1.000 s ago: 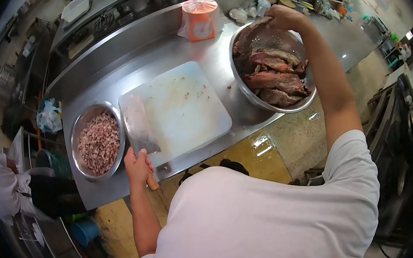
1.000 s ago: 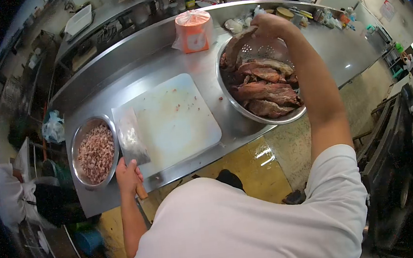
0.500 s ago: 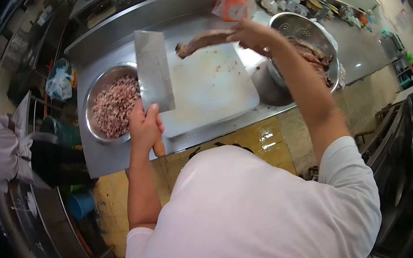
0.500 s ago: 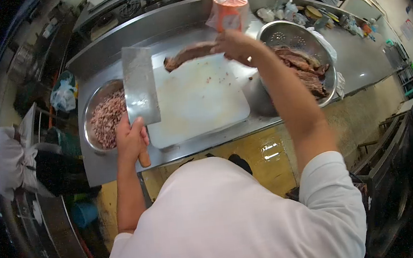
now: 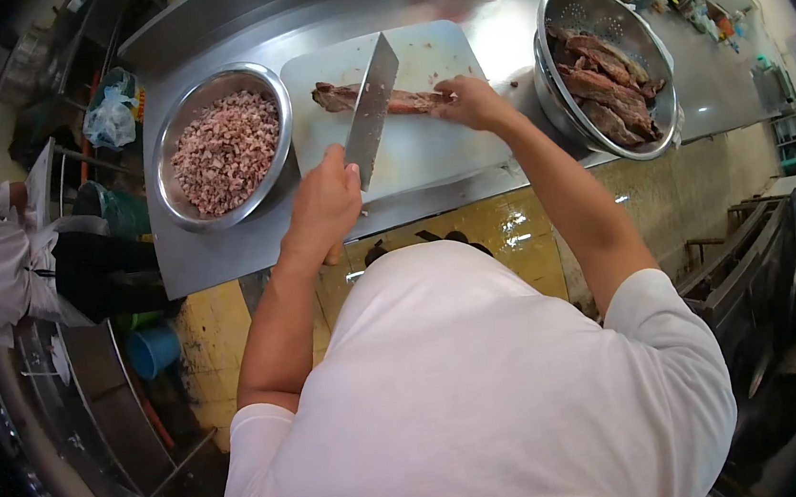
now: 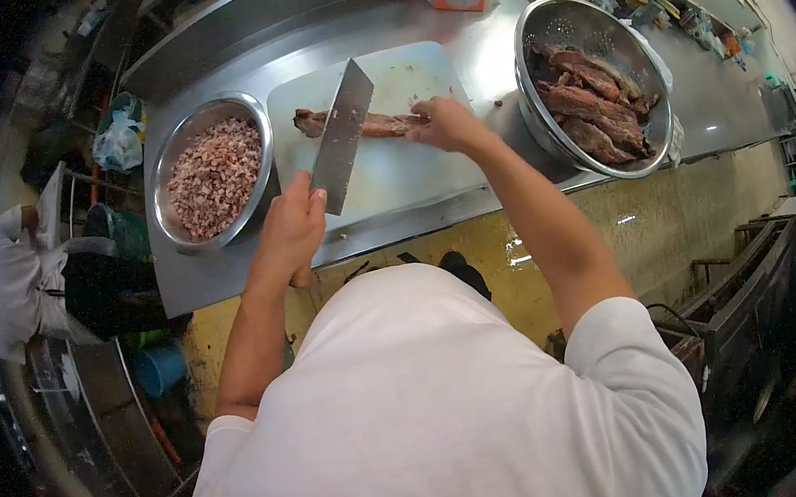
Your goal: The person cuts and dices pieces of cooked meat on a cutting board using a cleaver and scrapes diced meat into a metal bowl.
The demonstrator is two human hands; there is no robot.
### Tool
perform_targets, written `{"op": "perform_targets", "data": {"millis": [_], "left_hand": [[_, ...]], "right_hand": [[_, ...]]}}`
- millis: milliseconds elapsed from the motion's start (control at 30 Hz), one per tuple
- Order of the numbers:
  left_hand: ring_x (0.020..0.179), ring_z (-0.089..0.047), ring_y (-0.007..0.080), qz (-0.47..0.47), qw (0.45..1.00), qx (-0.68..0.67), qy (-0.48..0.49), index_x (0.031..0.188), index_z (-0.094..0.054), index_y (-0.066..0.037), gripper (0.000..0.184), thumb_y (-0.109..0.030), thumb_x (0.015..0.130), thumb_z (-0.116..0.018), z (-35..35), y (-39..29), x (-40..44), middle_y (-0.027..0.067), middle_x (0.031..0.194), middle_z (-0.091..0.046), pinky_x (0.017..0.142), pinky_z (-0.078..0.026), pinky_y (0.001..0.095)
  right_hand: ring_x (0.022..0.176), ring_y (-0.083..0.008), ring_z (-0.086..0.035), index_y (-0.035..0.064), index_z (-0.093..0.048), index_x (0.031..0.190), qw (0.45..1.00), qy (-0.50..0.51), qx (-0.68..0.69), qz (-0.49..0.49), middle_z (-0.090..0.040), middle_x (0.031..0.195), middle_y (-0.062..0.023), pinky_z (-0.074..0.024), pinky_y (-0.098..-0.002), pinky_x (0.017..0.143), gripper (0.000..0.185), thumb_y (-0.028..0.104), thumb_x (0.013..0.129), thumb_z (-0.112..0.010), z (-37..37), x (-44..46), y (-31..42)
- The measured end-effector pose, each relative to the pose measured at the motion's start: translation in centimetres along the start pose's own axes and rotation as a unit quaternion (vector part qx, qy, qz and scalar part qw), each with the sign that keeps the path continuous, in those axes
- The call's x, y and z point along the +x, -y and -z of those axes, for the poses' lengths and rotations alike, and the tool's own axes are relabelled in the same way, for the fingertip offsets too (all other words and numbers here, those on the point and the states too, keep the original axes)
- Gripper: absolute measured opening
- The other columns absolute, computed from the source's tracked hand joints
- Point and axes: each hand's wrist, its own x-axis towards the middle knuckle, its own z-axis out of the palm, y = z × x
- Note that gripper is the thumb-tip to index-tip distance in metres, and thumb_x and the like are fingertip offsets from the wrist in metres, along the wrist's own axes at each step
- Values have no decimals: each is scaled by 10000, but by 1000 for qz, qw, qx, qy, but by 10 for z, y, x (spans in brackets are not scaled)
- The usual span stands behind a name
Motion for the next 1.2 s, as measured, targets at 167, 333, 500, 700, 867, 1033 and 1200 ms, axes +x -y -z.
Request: {"op": "perform_targets", "data": {"millis": [167,333,500,700,867,1033,1200], "left_hand": [[960,-673,536,61,988,58,132,1112,-516,49,186,-89,988,-500,-16,-23,24,348,975,-696,872,-513,590],[1015,-686,520,66,982,102,145,1115,-504,66,199,-35,943,-507,-44,-31,69,357,1026,-696,922,-512,600],[900,-683,498,-67,993,78,54,1067,-486,39,160,-90,981,-526,-69,25,93,306,906,-684,795,-518,581],[792,-661,513,40,995,7,94,1036,-464,1,196,-183,1031,-530,-45,28,44,294,814,-655,723,-514,573],[780,-660,511,16,992,64,109,1011,-451,7,211,-185,1034,-535,-25,11,-14,311,845,-657,697,-505,564],[906,-628,554,74,984,7,165,1031,-462,4,212,-196,1038,-531,1,13,-36,328,897,-664,762,-474,607],[872,-642,540,42,988,67,136,1046,-459,5,206,-194,1052,-513,7,-27,-4,316,872,-664,756,-467,607]], "right_hand": [[1104,-386,-647,90,-772,1181,996,-59,-8,62,-701,1147,-167,-521,-457,983,383,205,817,-781,-26,-9,-8],[1138,-367,-640,99,-776,1171,996,-72,-3,61,-707,1150,-147,-519,-469,989,359,201,827,-777,-33,-4,-5],[1125,-383,-659,74,-731,1224,994,-91,34,52,-685,1200,-194,-529,-456,986,378,201,869,-759,-15,-4,-30],[1045,-391,-685,78,-715,1222,992,-72,89,-61,-655,1155,-234,-559,-435,935,390,181,850,-772,8,-12,-57],[1022,-387,-651,83,-719,1055,987,-93,81,104,-644,1093,-176,-544,-431,929,247,127,821,-786,-13,-28,-31],[1062,-362,-632,81,-701,1012,979,-122,48,159,-644,1052,-137,-534,-440,925,194,70,825,-750,-18,-23,-27],[1023,-365,-621,72,-659,1049,975,-98,97,172,-642,1015,-128,-521,-447,900,227,90,836,-735,-22,-22,-27]]}}
